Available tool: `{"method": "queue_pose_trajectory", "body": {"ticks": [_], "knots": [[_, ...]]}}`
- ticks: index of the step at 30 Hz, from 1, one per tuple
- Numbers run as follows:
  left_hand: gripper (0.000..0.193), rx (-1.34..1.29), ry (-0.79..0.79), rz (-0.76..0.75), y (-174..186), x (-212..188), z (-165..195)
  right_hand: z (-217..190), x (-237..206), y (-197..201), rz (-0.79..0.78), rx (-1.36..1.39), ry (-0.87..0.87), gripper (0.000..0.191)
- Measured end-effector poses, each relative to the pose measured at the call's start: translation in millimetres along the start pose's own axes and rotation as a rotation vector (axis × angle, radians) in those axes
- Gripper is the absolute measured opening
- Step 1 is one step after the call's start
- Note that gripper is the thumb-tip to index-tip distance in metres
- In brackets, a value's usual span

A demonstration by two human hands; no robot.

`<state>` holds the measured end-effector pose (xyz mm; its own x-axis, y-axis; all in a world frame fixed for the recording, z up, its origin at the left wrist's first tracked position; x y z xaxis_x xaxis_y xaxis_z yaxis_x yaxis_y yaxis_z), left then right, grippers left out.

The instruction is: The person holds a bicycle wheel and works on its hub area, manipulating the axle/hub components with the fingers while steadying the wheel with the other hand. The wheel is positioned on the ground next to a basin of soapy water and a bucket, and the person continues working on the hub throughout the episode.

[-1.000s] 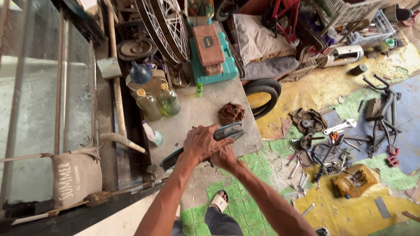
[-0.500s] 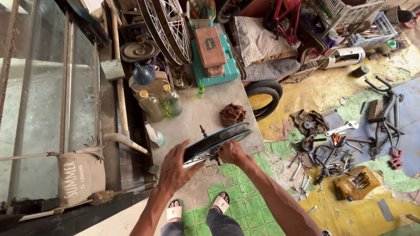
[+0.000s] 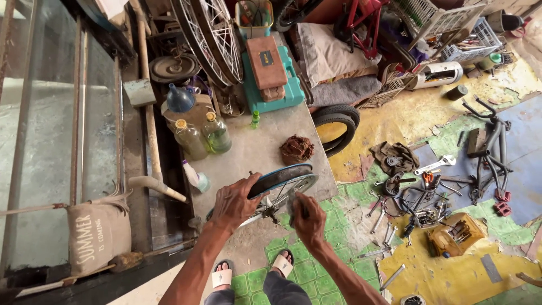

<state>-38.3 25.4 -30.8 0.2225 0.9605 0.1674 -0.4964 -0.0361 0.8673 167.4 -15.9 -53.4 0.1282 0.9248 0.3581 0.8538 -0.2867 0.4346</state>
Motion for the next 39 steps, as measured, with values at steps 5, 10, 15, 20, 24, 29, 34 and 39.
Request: {"method": "queue_pose_trajectory", "body": {"ticks": [5, 10, 15, 20, 24, 29, 34, 39], "knots": [[0.049, 0.02, -0.012, 0.04, -9.9, 17.0, 13.0, -20.5, 2.1, -11.5, -0.094, 0.134, 0.229, 0.024], [0.049, 0.012, -0.004, -0.009, -19.2, 24.6, 16.8, -20.0, 21.2, -41.7, -0.316, -0.033, 0.229, 0.009], [0.046, -0.008, 0.031, -0.031, -14.7, 25.2, 13.2, -8.0, 34.2, -63.2, -0.657, -0.136, 0.226, 0.019], [0.049, 0.009, -0.034, 0.008, -16.6, 26.1, 24.1, 13.6, 40.2, -75.9, -0.901, -0.432, 0.141, 0.02], [0.051, -0.017, 0.03, -0.144, -30.3, 29.8, 22.6, 14.1, 45.5, -76.1, -0.906, -0.234, 0.075, 0.021], [0.057, 0.006, -0.004, -0.087, -30.2, 29.5, 34.4, 21.0, 46.2, -77.0, -0.974, -0.417, 0.058, 0.027], [0.057, 0.028, 0.006, -0.1, -27.3, 31.8, 34.4, 0.5, 45.7, -66.0, -0.731, -0.195, 0.171, 0.012], [0.055, 0.021, 0.015, -0.097, -28.6, 30.6, 27.6, -12.6, 41.1, -59.0, -0.633, -0.196, 0.343, 0.016]]}}
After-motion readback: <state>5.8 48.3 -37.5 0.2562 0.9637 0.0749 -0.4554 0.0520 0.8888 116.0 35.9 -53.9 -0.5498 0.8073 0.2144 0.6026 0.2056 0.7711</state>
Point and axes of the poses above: each hand's wrist, its own x-axis towards the middle knuckle, its own y-axis out of the back of the hand, z = x × y, the point moved 6 cm from there along x, towards the middle knuckle, and after that the axes turned 8 degrees about x, right-handed, at the moved point
